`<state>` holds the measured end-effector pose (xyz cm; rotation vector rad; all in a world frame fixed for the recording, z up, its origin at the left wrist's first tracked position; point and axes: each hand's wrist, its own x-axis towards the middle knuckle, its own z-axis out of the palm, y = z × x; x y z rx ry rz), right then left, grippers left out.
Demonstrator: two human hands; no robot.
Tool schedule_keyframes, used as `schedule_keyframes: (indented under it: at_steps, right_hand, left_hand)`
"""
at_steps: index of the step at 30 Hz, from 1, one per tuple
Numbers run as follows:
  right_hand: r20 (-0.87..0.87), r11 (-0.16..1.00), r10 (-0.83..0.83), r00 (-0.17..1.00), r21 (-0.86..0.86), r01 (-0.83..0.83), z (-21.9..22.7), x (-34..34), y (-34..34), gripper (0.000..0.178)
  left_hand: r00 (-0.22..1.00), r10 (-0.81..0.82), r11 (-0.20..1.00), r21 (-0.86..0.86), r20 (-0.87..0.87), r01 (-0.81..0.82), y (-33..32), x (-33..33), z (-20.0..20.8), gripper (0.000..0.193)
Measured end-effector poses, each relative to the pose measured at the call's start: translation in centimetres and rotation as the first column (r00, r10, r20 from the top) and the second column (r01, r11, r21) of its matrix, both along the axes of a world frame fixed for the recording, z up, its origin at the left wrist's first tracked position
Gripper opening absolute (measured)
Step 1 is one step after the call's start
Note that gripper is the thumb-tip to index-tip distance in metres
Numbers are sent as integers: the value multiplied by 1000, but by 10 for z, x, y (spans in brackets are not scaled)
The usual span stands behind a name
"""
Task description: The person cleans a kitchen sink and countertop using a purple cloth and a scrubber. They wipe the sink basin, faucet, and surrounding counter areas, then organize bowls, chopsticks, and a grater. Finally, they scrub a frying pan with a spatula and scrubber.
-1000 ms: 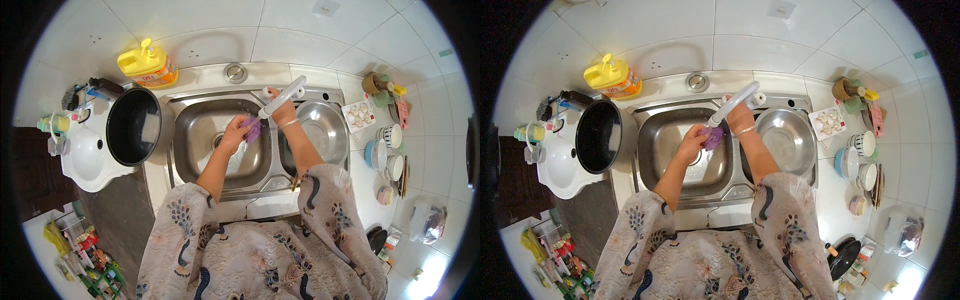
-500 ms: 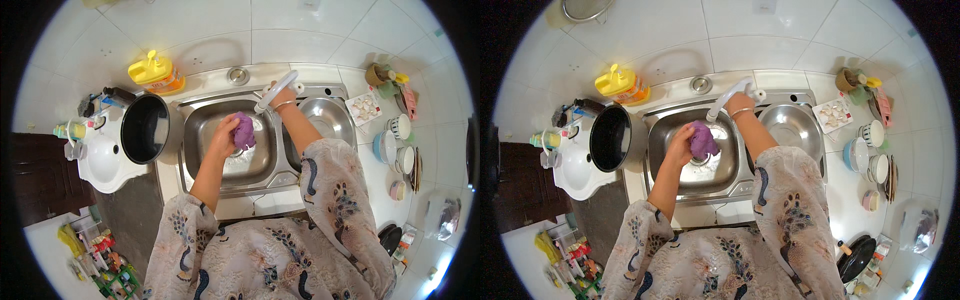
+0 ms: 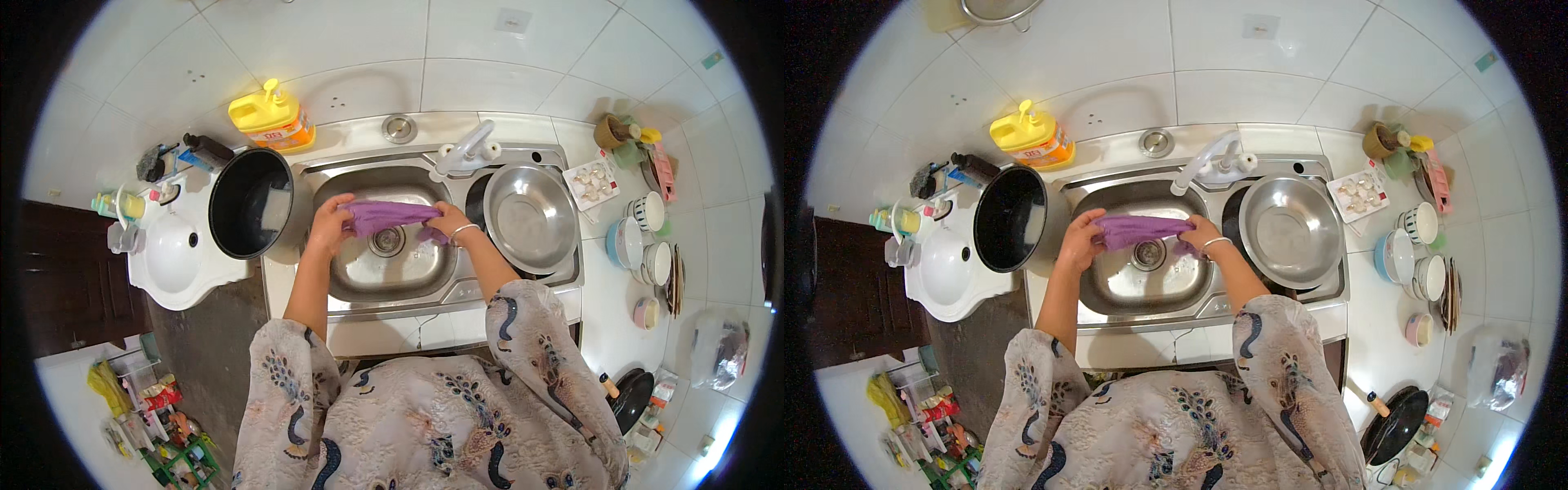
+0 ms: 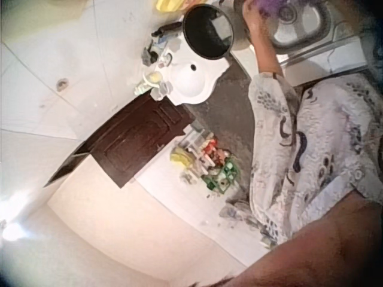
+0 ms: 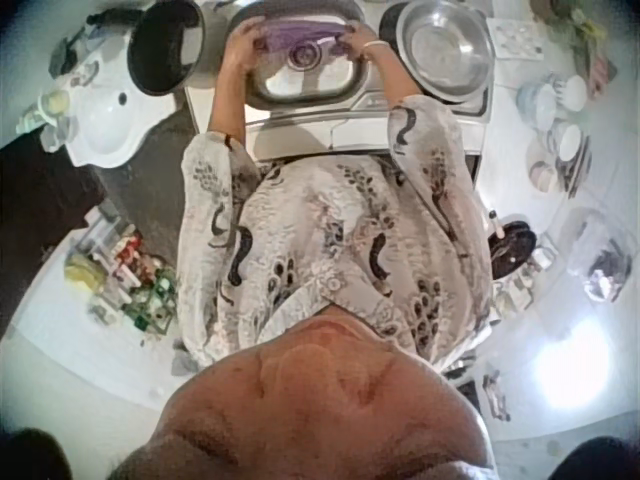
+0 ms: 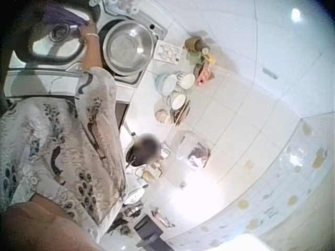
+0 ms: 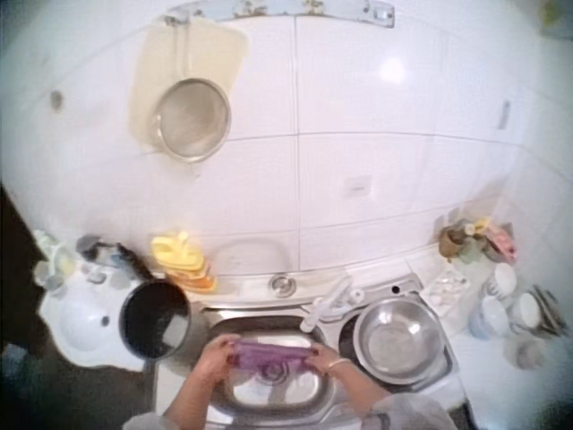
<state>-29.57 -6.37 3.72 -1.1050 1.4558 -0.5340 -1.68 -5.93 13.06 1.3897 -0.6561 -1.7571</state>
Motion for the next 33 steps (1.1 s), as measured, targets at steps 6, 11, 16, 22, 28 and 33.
schedule_keyframes:
  at_steps: [6,11,16,22,28,33]
  right_hand:
    - [284,807,-543,790,435,399,23,25,9,26]
    - [280,784,-620,733,250,568,25,84,38,21]
    - [134,922,-102,986,-359,144,-15,102,85,17]
    - [-330,799,18,944,-562,-212,73,44,67,43]
    - [-663,347,244,708,-622,-702,117,48,38,57]
    - [-831,438,433,349,-145,-887,138,64,13,37]
  left_hand:
    - [996,3,983,185,93,-20,37,13,-106,36]
    - [815,352,844,532,-460,-65,75,-29,-133,26]
    - [833,271,899,435,-483,-40,69,-54,-80,26]
    - [868,150,917,395,-474,57,59,-23,-58,33]
    - [853,-379,893,99,-359,438,56,-33,8,39]
    - [642,-553,647,-212,531,732,49,-32,-13,34]
